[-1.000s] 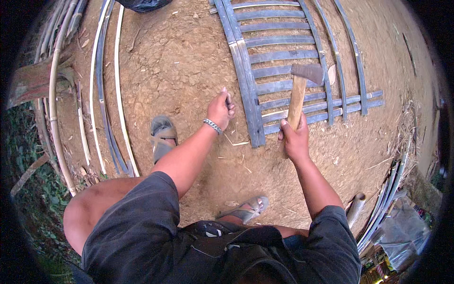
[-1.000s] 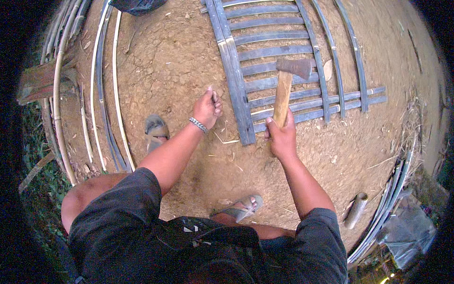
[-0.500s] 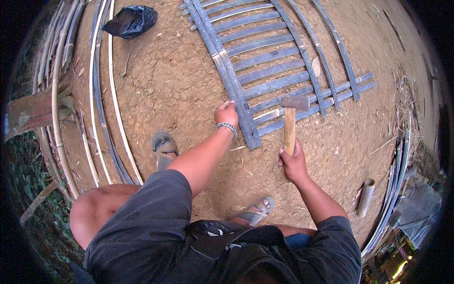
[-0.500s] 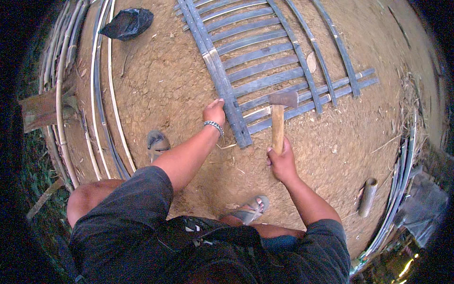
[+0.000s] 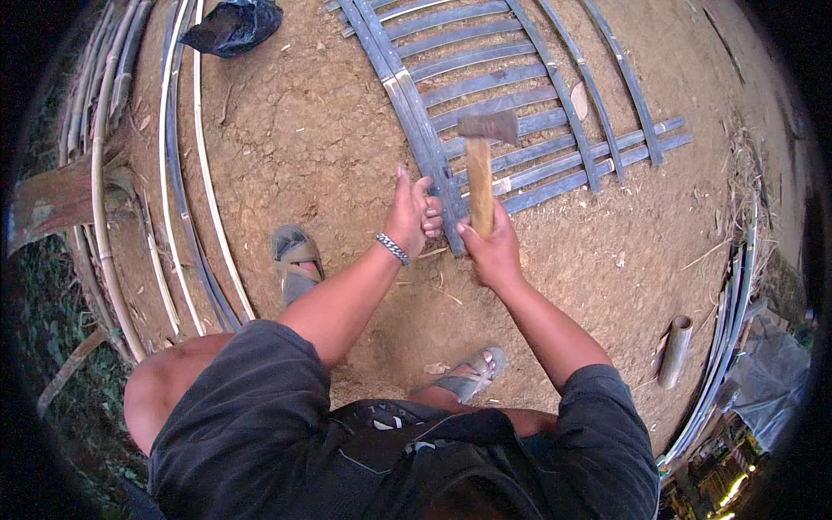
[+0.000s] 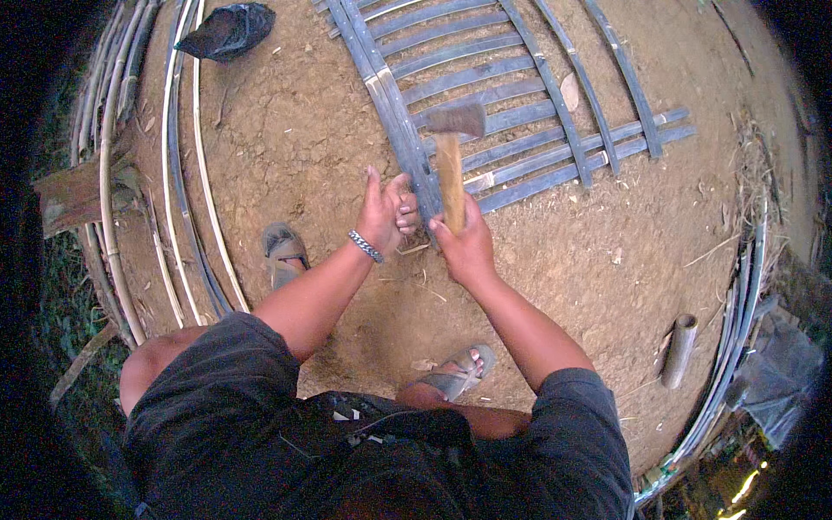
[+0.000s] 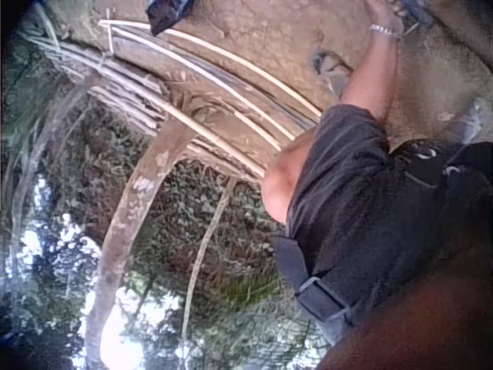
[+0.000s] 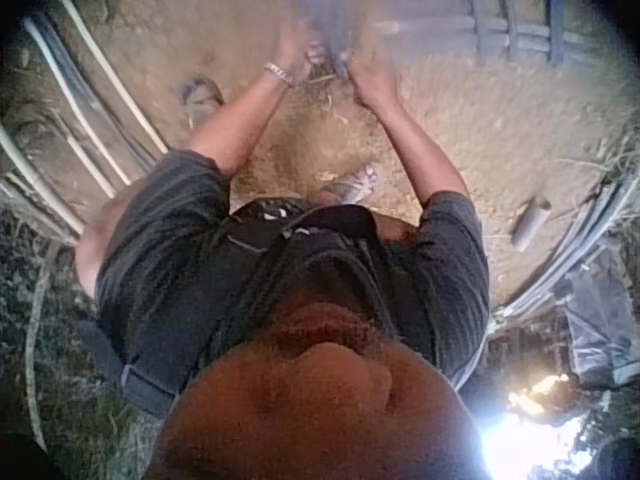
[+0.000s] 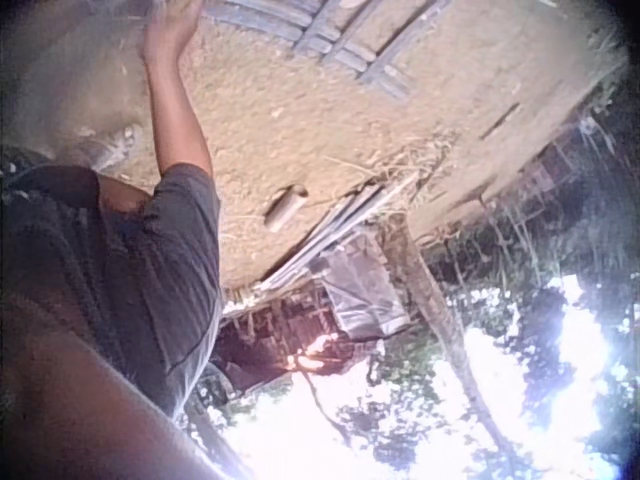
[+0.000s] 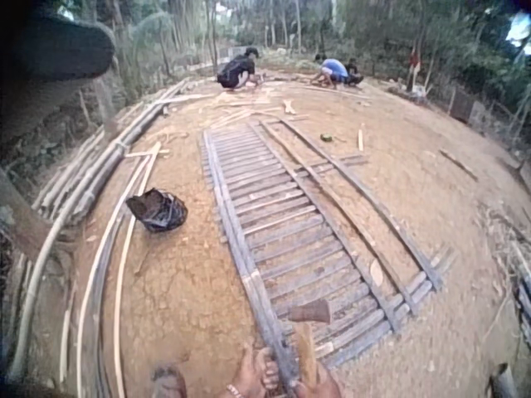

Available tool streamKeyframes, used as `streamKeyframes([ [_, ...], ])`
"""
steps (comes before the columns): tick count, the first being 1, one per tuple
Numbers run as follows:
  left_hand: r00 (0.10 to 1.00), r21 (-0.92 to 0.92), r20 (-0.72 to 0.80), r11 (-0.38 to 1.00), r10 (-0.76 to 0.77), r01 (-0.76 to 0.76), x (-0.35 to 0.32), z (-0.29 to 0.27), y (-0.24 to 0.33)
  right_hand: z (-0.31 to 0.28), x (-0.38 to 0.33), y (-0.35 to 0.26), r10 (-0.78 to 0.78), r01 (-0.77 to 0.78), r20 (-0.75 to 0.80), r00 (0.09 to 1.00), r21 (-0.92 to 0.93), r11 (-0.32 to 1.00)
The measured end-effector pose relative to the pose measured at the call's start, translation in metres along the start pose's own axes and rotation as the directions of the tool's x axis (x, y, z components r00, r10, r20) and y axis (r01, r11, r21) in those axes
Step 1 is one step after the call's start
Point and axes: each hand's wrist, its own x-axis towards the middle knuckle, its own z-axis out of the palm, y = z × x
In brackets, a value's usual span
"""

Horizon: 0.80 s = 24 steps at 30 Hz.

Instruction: The person uses a hammer to drive nails into a metal grate structure lying on the ground. They repeatedly pick up nails from a black bag and hammer them into the frame of the grate.

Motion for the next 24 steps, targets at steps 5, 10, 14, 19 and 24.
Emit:
streamKeyframes([
  [5,0.996,0.243,-0.065,0.969,0.065,-0.047,-0.008,0.016,-0.007,0.026,0.013,-0.035,-0.016,0.018,0.053,0.998,-0.027,0.999],
  [10,0.980,0.599,0.176,0.780,0.091,-0.180,0.000,-0.002,-0.026,0.021,0.012,-0.008,-0.124,0.130,0.042,0.991,-0.232,0.964],
  [14,0.996,0.508,0.078,0.861,-0.043,-0.003,-0.013,-0.006,-0.037,0.010,0.002,0.000,-0.006,0.008,0.086,0.996,-0.021,1.000],
  [19,0.999,-0.010,0.018,0.999,0.032,-0.032,-0.026,0.002,-0.057,0.007,0.006,0.007,0.077,-0.068,-0.015,0.997,0.322,0.944],
  [24,0.994,-0.158,-0.008,0.981,0.110,-0.110,-0.027,0.033,-0.046,0.014,0.010,-0.006,0.131,-0.054,-0.093,0.987,0.574,0.817],
])
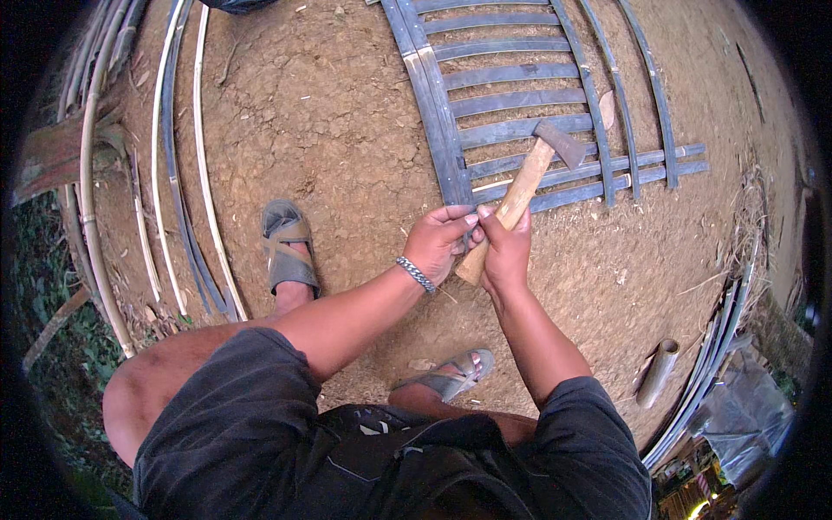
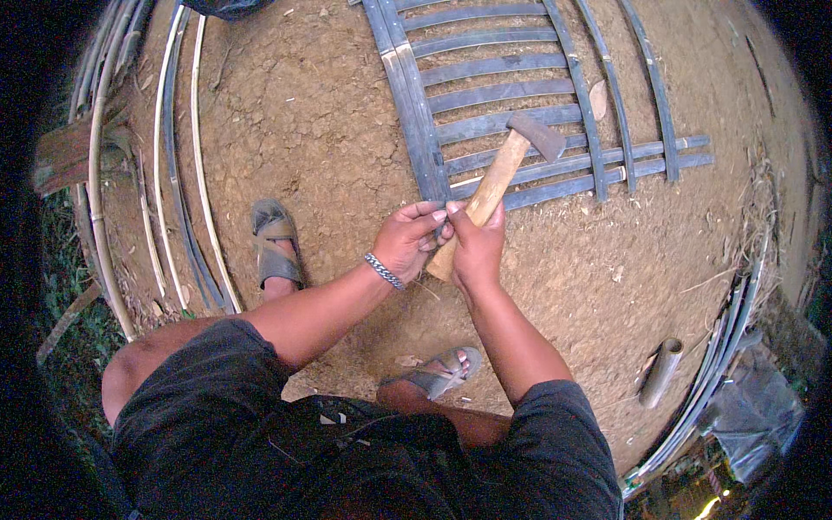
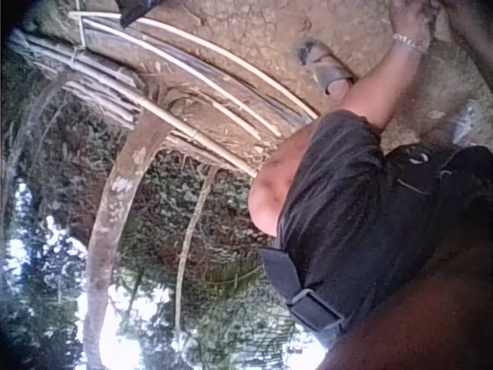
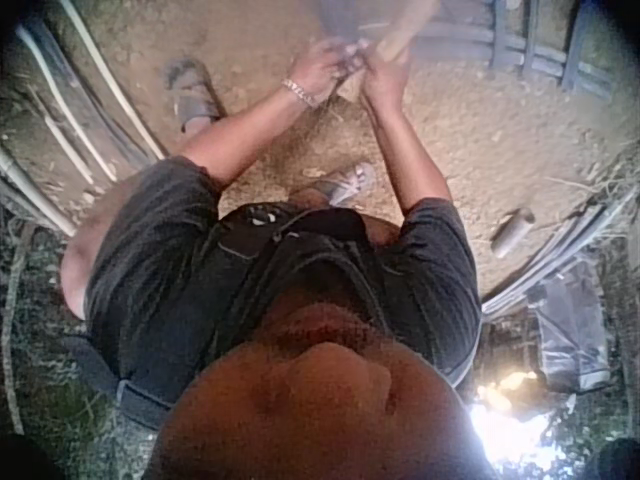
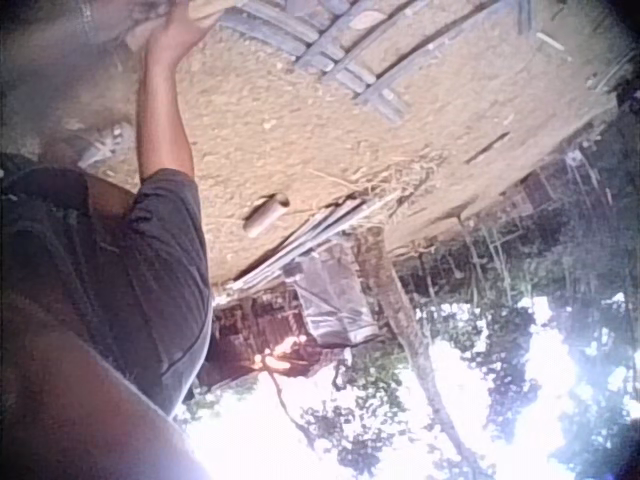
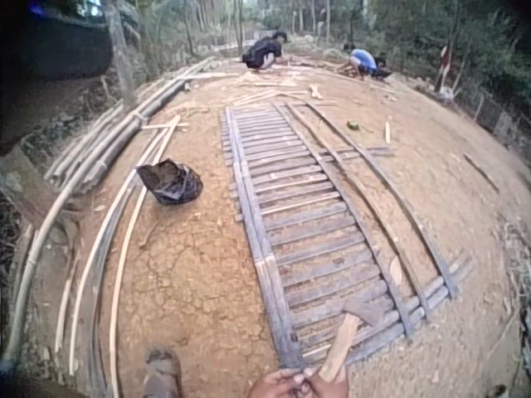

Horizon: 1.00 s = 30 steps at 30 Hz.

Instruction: The person uses a hammer to drive nails into a metal grate structure lying on the ground. They repeatedly pick up nails from a black bag and hammer them into the frame of the grate.

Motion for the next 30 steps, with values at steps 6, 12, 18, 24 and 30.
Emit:
streamKeyframes([
  [6,0.986,0.123,-0.105,0.986,0.126,-0.113,0.007,0.018,0.011,0.012,0.004,-0.002,0.115,-0.124,0.048,0.992,0.301,0.945],
  [12,0.980,0.155,-0.107,0.976,0.170,-0.152,0.008,0.016,0.020,0.019,0.006,-0.001,0.186,-0.210,0.097,0.978,0.419,0.883],
  [18,0.960,0.154,-0.196,0.973,0.201,-0.172,0.016,0.014,0.018,0.017,0.010,0.004,0.162,-0.165,0.034,0.986,0.291,0.943],
  [24,0.714,0.692,-0.272,0.647,0.645,-0.321,0.072,-0.039,0.040,-0.012,-0.003,-0.009,0.056,-0.054,0.020,0.998,-0.102,0.993],
  [30,0.628,0.952,0.041,0.161,0.777,-0.261,0.100,-0.050,0.055,-0.039,-0.027,-0.003,0.081,-0.048,0.108,0.991,-0.278,0.959],
])
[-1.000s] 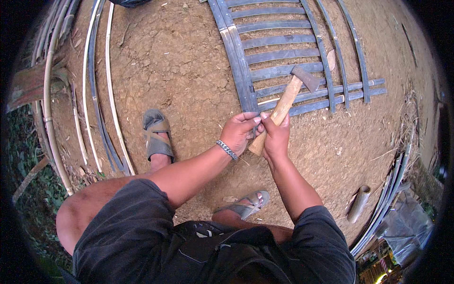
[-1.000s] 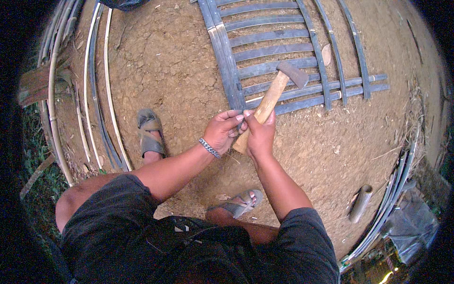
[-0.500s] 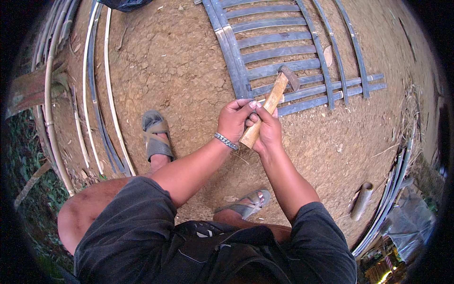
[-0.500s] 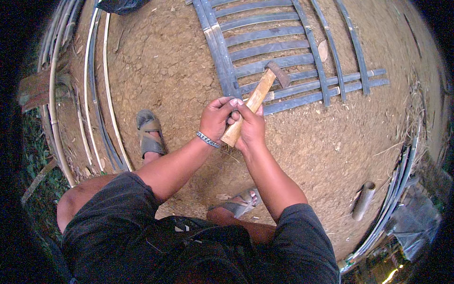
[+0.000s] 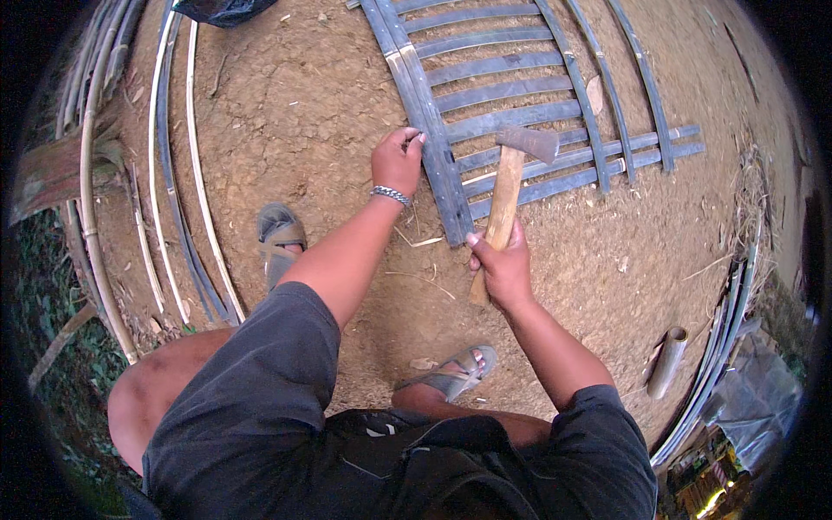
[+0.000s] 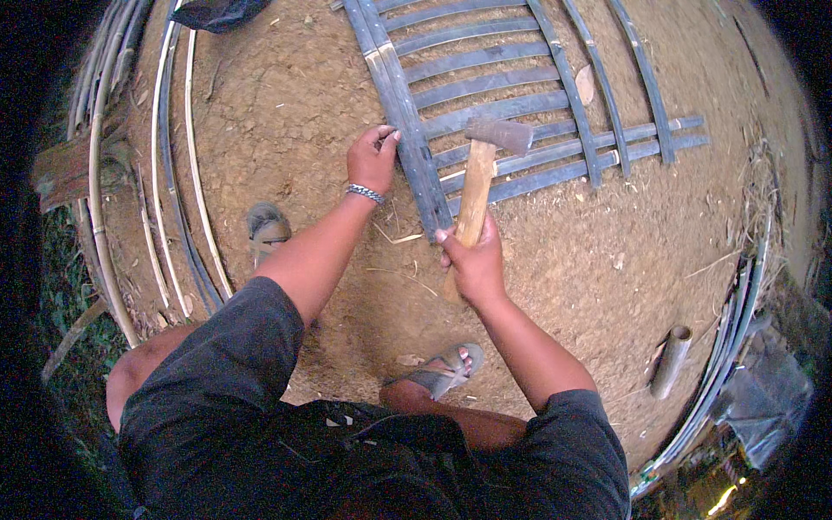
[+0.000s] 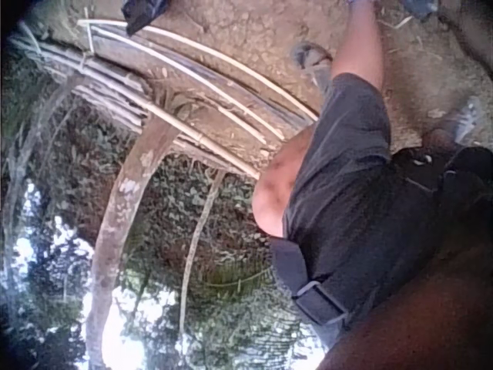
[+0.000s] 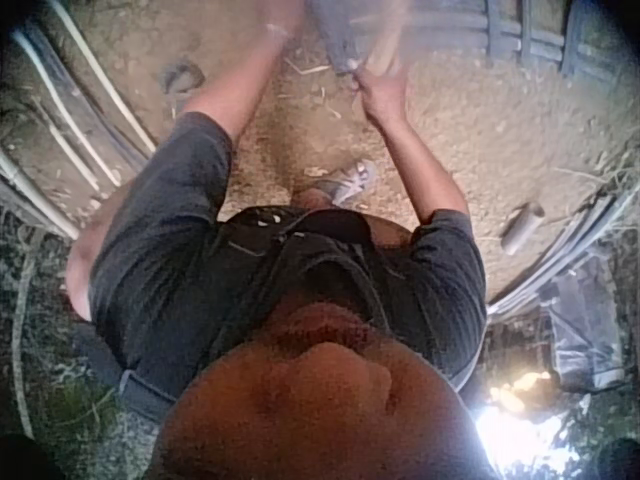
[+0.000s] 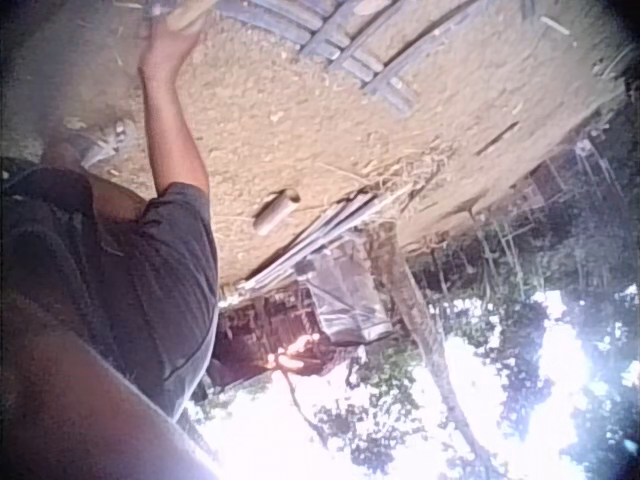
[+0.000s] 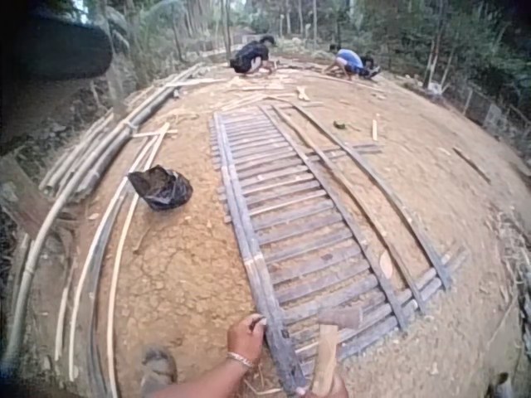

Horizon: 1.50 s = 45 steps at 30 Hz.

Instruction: The person uses a hammer to drive nails into a metal grate structure lying on the ground. They repeatedly pick up nails from a black bag and hammer them into the frame of the grate.

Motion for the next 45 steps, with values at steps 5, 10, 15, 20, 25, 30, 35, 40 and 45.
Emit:
streamKeyframes([
  [5,0.974,0.081,-0.025,0.972,0.225,-0.223,-0.009,0.010,-0.004,0.008,-0.009,0.021,0.003,-0.001,0.032,0.999,-0.062,0.998],
  [10,0.959,0.184,-0.110,0.954,0.261,-0.238,-0.011,0.016,-0.006,0.009,-0.012,0.024,0.033,-0.016,0.072,0.997,-0.226,0.974],
  [15,0.951,0.167,-0.078,0.944,0.300,-0.284,-0.009,0.017,-0.010,-0.001,-0.003,0.028,0.012,0.012,0.053,0.999,-0.440,0.898],
  [20,0.964,0.131,-0.086,0.962,0.251,-0.239,-0.009,0.014,-0.005,-0.003,0.015,0.016,-0.219,0.235,0.116,0.969,-0.710,0.664],
  [25,0.967,0.082,-0.078,0.969,0.241,-0.235,-0.006,0.012,-0.007,0.004,0.025,0.002,-0.324,0.353,0.213,0.922,-0.807,0.474],
  [30,0.978,0.101,-0.064,0.976,0.199,-0.192,-0.006,0.011,-0.005,-0.009,0.049,0.006,-0.289,0.379,0.290,0.912,-0.866,0.328],
  [35,0.986,0.061,-0.030,0.985,0.166,-0.164,-0.005,0.008,-0.003,-0.009,0.049,-0.006,-0.312,0.351,0.238,0.920,-0.854,0.383],
  [40,0.986,0.049,0.002,0.984,0.169,-0.169,-0.003,0.005,-0.002,-0.005,0.047,-0.009,-0.316,0.418,0.309,0.897,-0.823,0.384],
  [45,0.983,0.043,-0.021,0.983,0.180,-0.179,-0.002,0.008,-0.005,-0.007,0.052,-0.007,-0.245,0.359,0.282,0.927,-0.858,0.368],
])
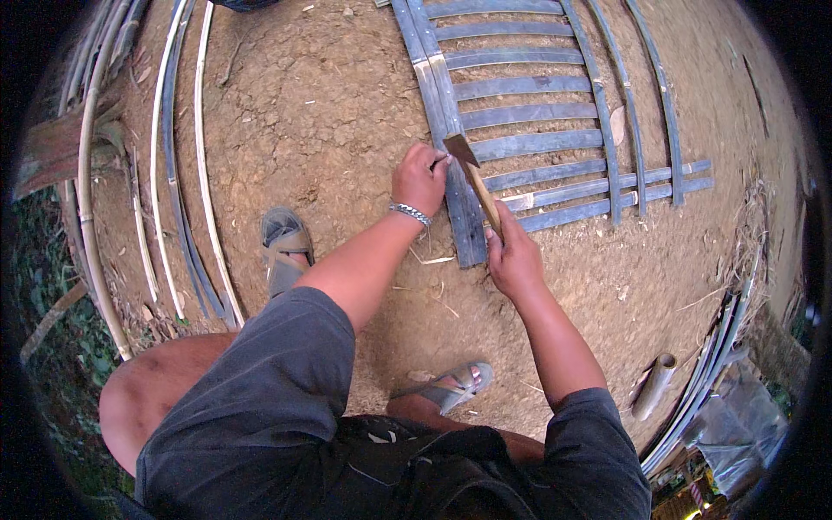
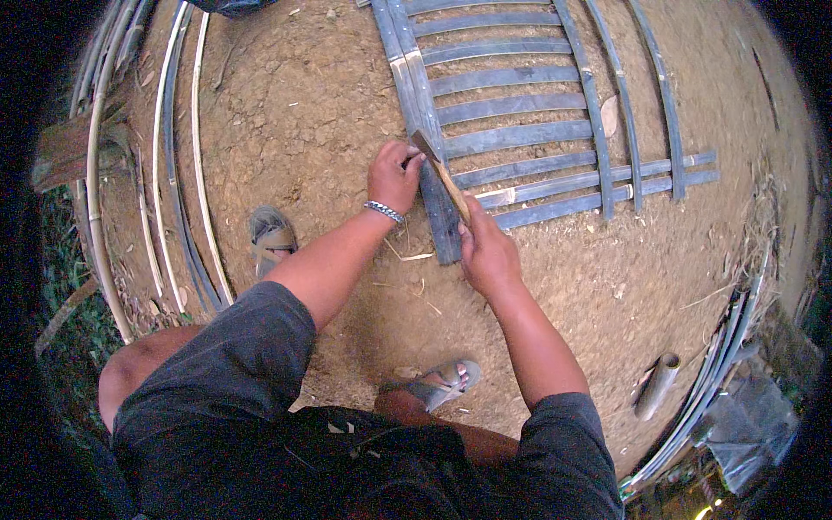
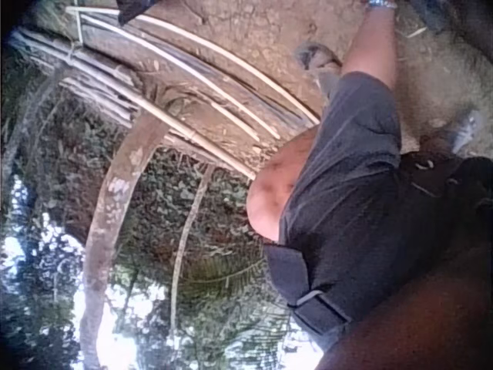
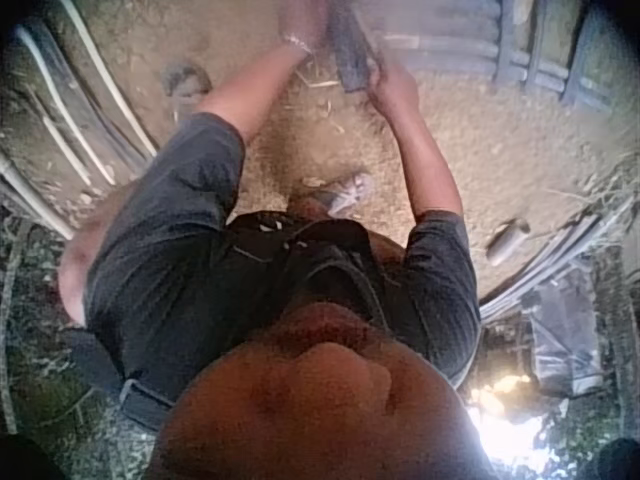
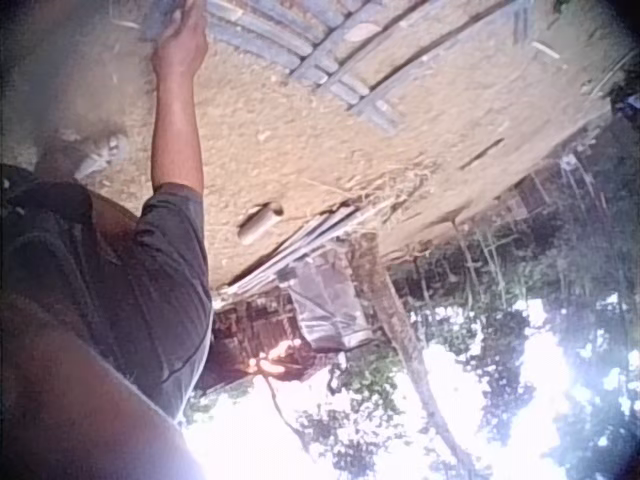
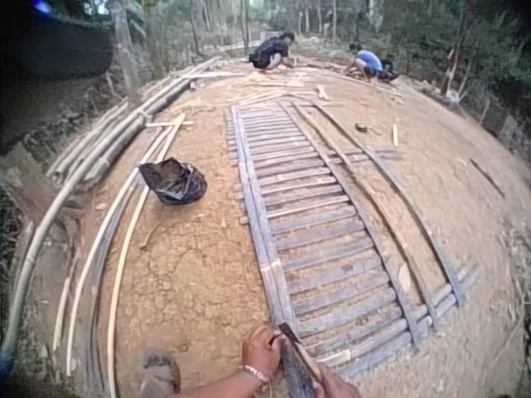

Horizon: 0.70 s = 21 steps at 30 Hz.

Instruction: The person uses a hammer to drive nails into a metal grate structure lying on the ground. They repeatedly pick up nails from a black bag and hammer them into the frame of the grate.

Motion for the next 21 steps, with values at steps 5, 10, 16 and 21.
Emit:
streamKeyframes([
  [5,1.000,0.010,0.015,1.000,-0.015,0.014,0.000,-0.003,0.002,0.001,0.000,0.000,-0.092,0.093,-0.066,0.994,0.009,0.996],
  [10,0.996,0.001,0.047,0.997,-0.075,0.076,-0.001,-0.004,0.003,0.001,-0.002,0.001,-0.025,0.025,-0.048,0.999,0.009,1.000],
  [16,0.999,0.014,0.014,0.999,-0.047,0.047,0.000,-0.005,0.000,0.006,-0.005,0.004,-0.022,0.024,-0.061,0.998,0.021,1.000],
  [21,0.996,-0.022,0.037,0.996,-0.087,0.088,0.000,-0.007,0.003,-0.002,-0.006,-0.008,0.004,0.000,-0.064,0.998,0.062,0.998],
])
